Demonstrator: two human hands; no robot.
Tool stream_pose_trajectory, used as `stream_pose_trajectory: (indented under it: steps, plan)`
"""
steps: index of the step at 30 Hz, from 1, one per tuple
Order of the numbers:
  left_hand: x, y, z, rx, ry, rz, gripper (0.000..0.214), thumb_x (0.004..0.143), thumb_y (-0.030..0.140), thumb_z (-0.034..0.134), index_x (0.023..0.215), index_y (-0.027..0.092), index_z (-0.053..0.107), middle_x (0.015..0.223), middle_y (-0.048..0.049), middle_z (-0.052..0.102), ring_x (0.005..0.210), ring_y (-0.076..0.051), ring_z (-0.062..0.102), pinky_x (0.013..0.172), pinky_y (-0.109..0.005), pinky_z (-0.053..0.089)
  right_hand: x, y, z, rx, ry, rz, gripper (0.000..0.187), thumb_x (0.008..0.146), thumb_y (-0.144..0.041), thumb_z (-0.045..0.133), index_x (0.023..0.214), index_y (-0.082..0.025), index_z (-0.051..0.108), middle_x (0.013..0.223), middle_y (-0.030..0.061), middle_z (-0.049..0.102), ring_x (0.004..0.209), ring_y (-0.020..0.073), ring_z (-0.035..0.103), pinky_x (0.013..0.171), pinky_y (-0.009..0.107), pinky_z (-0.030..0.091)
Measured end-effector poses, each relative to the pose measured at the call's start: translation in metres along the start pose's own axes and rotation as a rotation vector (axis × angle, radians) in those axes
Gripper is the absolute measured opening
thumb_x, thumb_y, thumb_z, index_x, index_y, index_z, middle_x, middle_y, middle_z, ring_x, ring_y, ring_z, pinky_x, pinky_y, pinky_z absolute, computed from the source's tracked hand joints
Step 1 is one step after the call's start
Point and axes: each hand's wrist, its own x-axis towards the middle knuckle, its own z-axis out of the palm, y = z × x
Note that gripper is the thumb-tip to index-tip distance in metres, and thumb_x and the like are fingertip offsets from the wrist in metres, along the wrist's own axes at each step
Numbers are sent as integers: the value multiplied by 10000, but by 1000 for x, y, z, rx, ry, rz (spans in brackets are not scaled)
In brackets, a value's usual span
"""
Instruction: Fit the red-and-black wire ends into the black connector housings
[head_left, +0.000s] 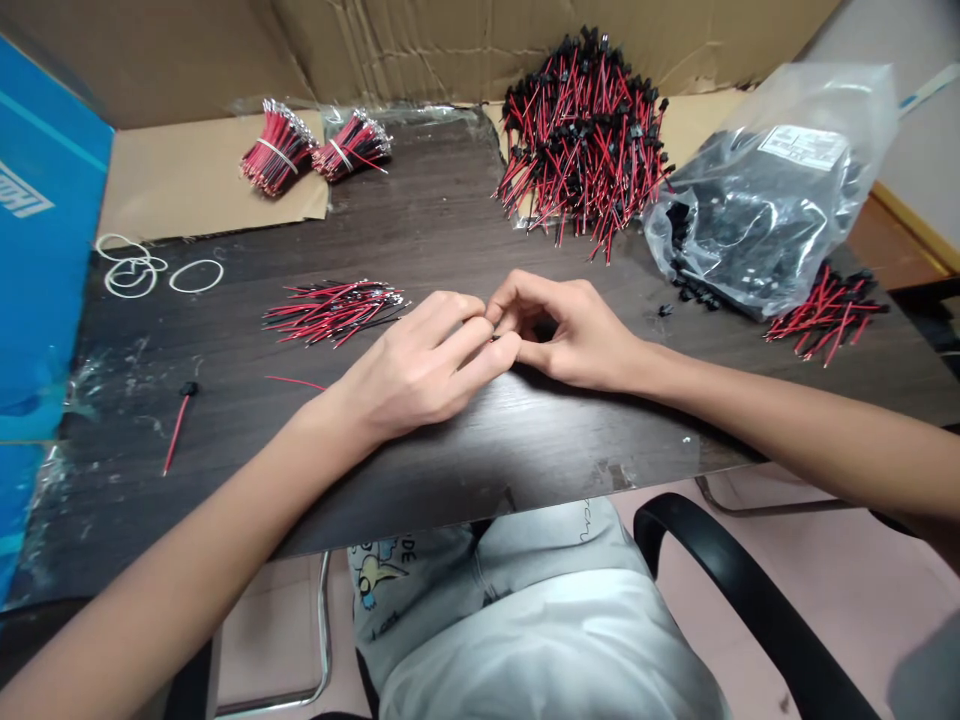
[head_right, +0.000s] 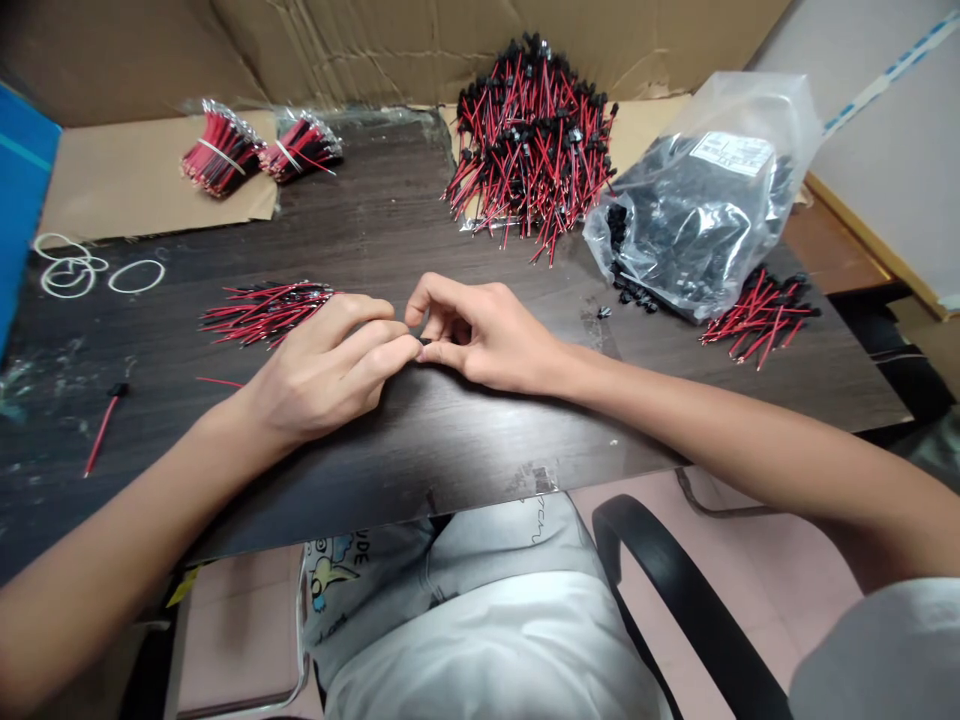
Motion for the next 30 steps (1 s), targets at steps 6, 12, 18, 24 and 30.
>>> stream_pose_trajectory:
  steps: [6,12,18,24,30]
  plan:
    - [-1,-2,-1,-81,25,-181,301,1010,152,588,1297,242,561,946,-36,677,990,-219,660,833,-361,577,0,0,-1,55,13,33,314,922,-438,788,998,-198,601,795,-28,677,667,99,607,617,224,467]
    - [-4,-3,-6,-53,5,-233,302,1006,161,570,1297,242,584,1015,-53,691,1029,-237,694,861,-386,594,2,4,-1,256,11,170,415,847,-452,859,1011,-203,570,799,-24,674,688,119,641,620,248,482]
    - [-3,3,-1,-94,-23,-236,324,988,130,580,1276,276,591,1002,-34,716,1049,-215,710,847,-355,593,4,0,-1,282,-31,171,381,825,-389,880,982,-203,587,734,-55,624,643,99,570,602,246,435]
    - [1,8,3,-83,78,-131,291,959,48,555,1172,235,619,982,-34,744,1005,-180,718,795,-296,576,4,1,-1,303,-60,182,393,805,-342,897,983,-202,575,738,-54,625,642,100,554,599,247,413]
    - [7,14,2,-35,110,-205,188,949,49,576,1028,197,660,926,-44,752,904,-171,714,798,-312,560,5,3,-1,328,-68,203,407,797,-330,900,968,-204,553,748,-48,632,655,106,563,613,244,431]
